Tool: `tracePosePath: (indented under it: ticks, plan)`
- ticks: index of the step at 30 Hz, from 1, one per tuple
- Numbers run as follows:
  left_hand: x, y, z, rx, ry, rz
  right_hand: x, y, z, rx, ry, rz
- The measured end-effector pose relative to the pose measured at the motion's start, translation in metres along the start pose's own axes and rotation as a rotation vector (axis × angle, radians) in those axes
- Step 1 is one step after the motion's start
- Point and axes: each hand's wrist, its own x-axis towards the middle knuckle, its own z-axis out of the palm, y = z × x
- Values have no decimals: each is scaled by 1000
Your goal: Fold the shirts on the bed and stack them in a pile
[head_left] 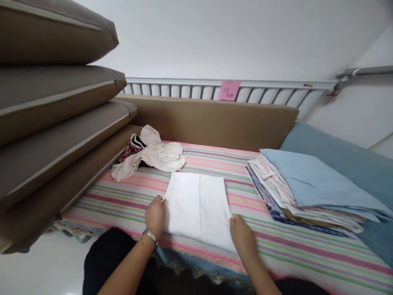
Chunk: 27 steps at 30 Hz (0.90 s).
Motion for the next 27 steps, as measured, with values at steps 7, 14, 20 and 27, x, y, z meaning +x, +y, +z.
tracePosePath:
  ticks: [7,14,20,27]
  plan:
    - [-35,19,32,72,4,643,-26,-33,17,77,207,-657]
    - [-35,14,42,95,-106,647,-33,-24,40,47,52,-680]
    - [-30,-31,38,-198,16,472,-66,-48,43,38,37,-911]
    - [-28,-56,29,-647,55,176,-56,-92,53,-88,-48,-749]
